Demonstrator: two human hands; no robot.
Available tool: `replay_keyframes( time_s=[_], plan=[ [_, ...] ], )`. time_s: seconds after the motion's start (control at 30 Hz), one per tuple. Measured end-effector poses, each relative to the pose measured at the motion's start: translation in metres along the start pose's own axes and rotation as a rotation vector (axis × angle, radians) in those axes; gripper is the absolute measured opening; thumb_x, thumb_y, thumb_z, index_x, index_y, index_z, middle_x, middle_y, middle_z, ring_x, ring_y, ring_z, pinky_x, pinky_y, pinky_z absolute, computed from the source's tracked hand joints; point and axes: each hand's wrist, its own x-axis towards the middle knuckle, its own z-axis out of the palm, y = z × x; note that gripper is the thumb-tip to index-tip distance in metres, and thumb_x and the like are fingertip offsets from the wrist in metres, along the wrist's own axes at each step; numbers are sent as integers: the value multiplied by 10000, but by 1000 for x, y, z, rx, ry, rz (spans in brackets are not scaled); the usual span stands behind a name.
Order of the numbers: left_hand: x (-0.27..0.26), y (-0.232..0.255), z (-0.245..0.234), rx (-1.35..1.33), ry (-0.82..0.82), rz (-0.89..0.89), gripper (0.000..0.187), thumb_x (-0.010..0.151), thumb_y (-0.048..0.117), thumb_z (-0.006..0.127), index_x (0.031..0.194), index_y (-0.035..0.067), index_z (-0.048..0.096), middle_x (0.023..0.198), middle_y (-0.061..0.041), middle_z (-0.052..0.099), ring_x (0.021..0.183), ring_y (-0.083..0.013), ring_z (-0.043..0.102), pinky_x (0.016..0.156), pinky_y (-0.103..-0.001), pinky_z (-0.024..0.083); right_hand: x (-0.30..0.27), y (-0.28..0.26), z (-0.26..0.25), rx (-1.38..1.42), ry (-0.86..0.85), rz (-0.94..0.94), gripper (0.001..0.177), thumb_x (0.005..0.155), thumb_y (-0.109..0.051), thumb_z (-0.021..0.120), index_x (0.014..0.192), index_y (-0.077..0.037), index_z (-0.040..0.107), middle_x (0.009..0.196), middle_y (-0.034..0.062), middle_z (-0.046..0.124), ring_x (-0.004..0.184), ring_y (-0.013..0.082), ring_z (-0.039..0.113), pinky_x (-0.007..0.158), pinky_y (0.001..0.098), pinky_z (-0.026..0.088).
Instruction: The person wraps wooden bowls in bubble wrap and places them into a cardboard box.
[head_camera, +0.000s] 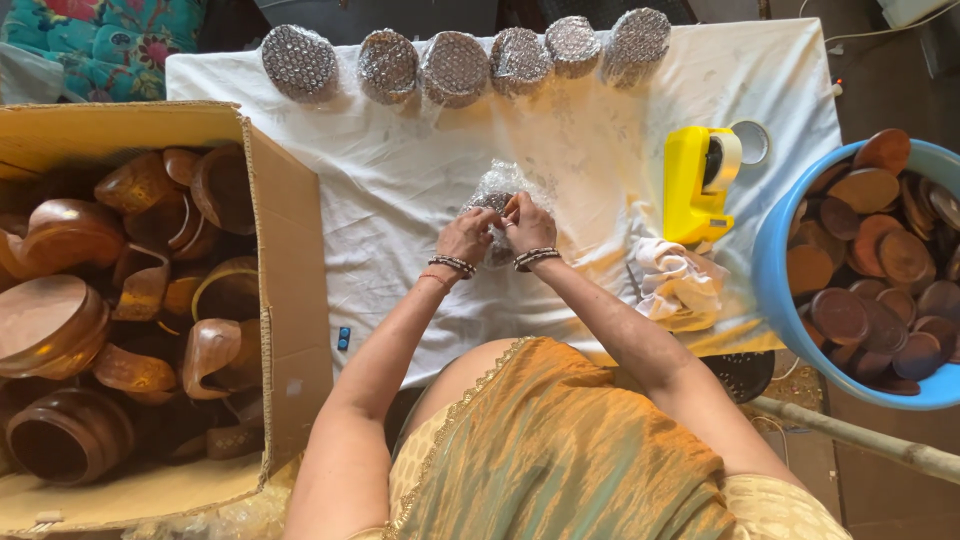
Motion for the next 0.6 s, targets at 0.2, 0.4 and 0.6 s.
replay_keyframes(
  time_s=[0.2, 0.4, 0.6],
  plan=[
    [-1, 0, 4, 3, -1, -14, 134, 860, 170, 678, 864, 260, 777, 955, 6, 679, 888, -252, 696, 748, -411, 564, 19, 2, -16, 415, -259, 394, 144, 907, -192, 651, 1034, -131, 623, 858, 52, 776, 803, 227, 781, 725, 385, 614],
    [0, 0, 3, -10, -30, -73, 151, 865, 176, 673, 871, 271, 790, 968, 18, 682, 879, -247, 699, 759, -404, 564, 73, 39, -21, 17, -6, 338, 326, 909, -353, 706, 1150, -137, 741, 1035, 71, 801, 949, 190, 740, 849, 351, 560],
    [4, -2, 6, -12, -53, -111, 134, 854, 192, 689, 872, 269, 797, 972, 17, 679, 882, -248, 696, 787, -402, 560, 101, 80, 19, 857, -277, 772, 634, 907, -265, 835, 1398, -26, 511, 1167, 87, 646, 1099, 231, 673, 893, 428, 592]
  ],
)
